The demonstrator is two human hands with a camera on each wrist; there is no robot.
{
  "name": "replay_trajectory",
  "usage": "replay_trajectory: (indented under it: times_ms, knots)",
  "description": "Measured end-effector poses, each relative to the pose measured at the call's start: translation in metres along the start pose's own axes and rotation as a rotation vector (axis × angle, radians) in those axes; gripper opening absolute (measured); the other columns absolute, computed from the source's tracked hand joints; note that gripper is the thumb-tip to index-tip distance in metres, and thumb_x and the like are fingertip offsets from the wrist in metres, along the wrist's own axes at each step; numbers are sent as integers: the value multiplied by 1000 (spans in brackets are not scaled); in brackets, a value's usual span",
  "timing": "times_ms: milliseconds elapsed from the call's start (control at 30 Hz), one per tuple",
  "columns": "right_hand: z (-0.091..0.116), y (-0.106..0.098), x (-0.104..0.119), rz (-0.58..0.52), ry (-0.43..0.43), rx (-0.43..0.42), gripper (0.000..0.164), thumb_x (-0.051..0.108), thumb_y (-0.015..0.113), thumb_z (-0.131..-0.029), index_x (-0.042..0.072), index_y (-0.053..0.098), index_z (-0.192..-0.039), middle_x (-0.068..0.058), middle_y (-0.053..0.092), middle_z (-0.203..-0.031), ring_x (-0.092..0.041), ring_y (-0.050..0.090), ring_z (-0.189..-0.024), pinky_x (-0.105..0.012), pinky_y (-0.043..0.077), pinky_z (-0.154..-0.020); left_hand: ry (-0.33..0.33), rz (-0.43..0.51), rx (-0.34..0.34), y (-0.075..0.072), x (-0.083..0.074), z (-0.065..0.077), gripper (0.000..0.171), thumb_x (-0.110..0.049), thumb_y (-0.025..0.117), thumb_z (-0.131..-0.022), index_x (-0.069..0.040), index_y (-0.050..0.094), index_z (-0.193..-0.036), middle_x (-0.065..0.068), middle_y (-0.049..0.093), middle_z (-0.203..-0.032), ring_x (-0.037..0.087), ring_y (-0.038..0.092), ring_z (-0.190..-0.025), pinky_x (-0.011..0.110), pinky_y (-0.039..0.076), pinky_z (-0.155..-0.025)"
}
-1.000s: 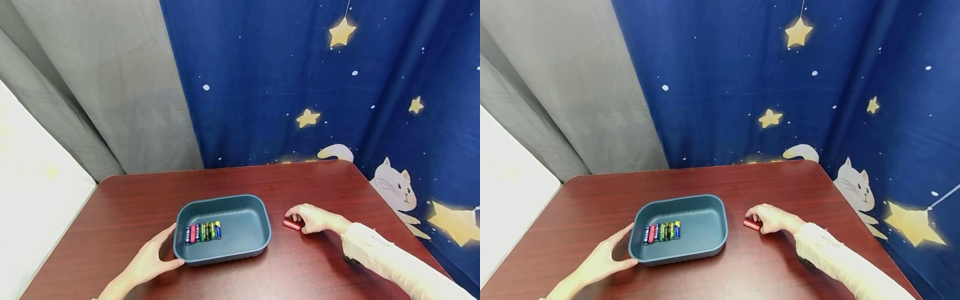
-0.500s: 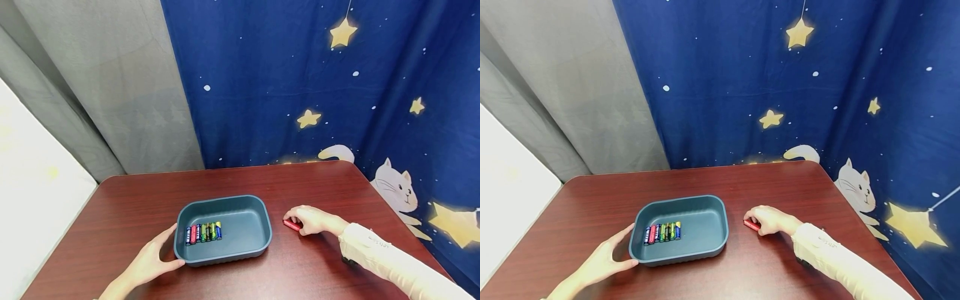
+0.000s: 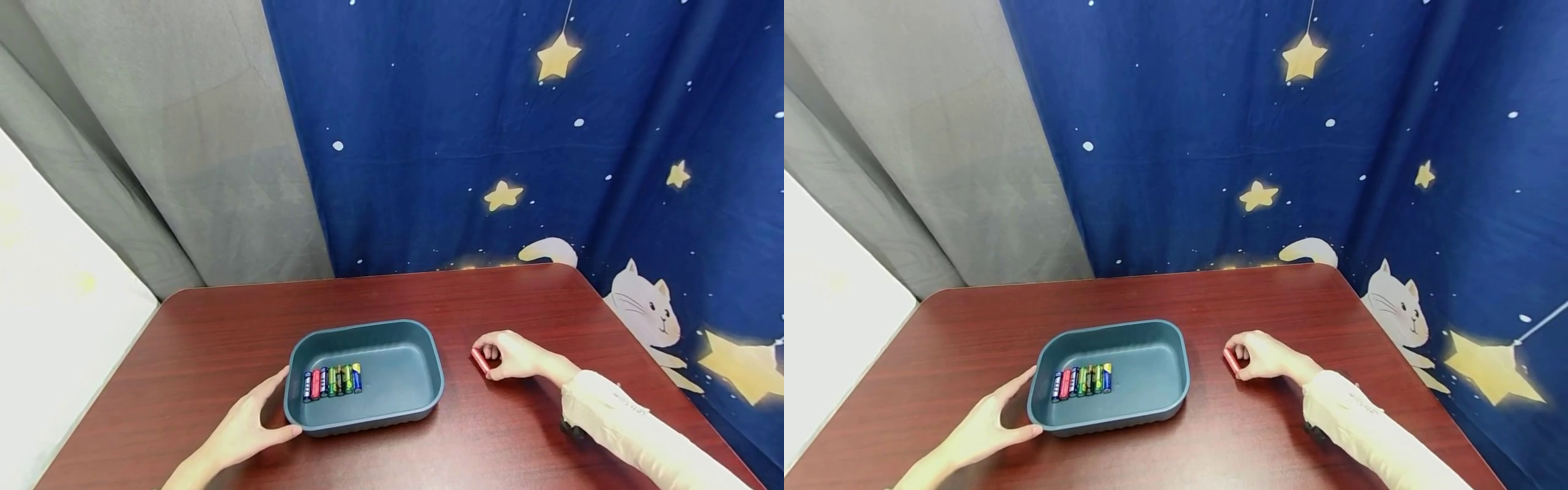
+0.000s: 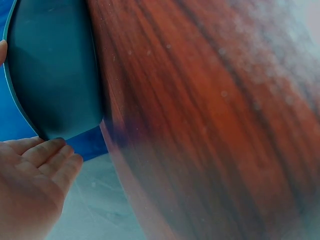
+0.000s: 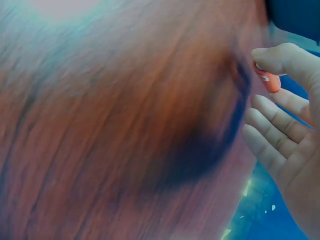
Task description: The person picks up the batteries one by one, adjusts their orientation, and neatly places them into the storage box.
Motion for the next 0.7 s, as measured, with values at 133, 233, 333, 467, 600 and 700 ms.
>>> replay_trajectory:
  times_ms: [133, 233, 333, 467, 600, 700]
  knots:
    - [-2, -7, 2, -127, 27, -57, 39, 12, 77, -64, 5, 62, -99, -2, 57, -76, -17, 53, -66, -21, 46, -57, -4, 2, 8, 1, 1, 0, 89, -51, 74, -67, -9, 39, -137, 6, 49, -131, 26, 49, -116, 52, 42, -90]
    - [-5, -12, 5, -205, 48, -98, 40, 12, 77, -66, 4, 61, -101, -4, 58, -77, -19, 54, -68, -25, 49, -58, -4, 4, 8, 1, 1, 0, 89, -51, 74, -67, -9, 39, -137, 6, 49, -131, 26, 48, -117, 52, 42, -90]
    - [-8, -18, 11, -244, 72, -138, 42, 13, 77, -68, 3, 60, -105, -4, 60, -80, -19, 56, -71, -28, 51, -62, -10, 9, 8, 1, 2, -1, 90, -51, 74, -66, -9, 39, -137, 6, 49, -131, 26, 48, -117, 52, 42, -90]
    - [-12, -29, 30, -300, 85, -189, 45, 8, 77, -69, -2, 58, -108, -11, 61, -82, -27, 58, -75, -36, 53, -65, -9, 13, 5, 1, 2, -1, 90, -51, 74, -66, -9, 39, -137, 7, 49, -132, 26, 47, -117, 51, 42, -91]
    - [-16, -44, 53, -344, 84, -226, 44, 2, 76, -68, -7, 58, -107, -17, 61, -82, -36, 57, -76, -40, 52, -67, 3, 7, -2, 1, 1, -1, 89, -50, 74, -67, -9, 39, -137, 7, 49, -131, 27, 48, -117, 52, 42, -90]
    - [-21, -48, 54, -334, 65, -250, 43, 3, 75, -69, -5, 58, -107, -14, 61, -81, -32, 57, -75, -36, 52, -66, 12, -3, -13, 0, 0, 0, 89, -51, 74, -66, -9, 40, -137, 6, 50, -131, 26, 48, -117, 52, 42, -90]
Point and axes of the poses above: each hand's wrist, its own z-axis away from the middle knuckle, its own y-axis out of the palm, x = y × z, the point moved 5 cm from there along -z, towards the middle knuckle
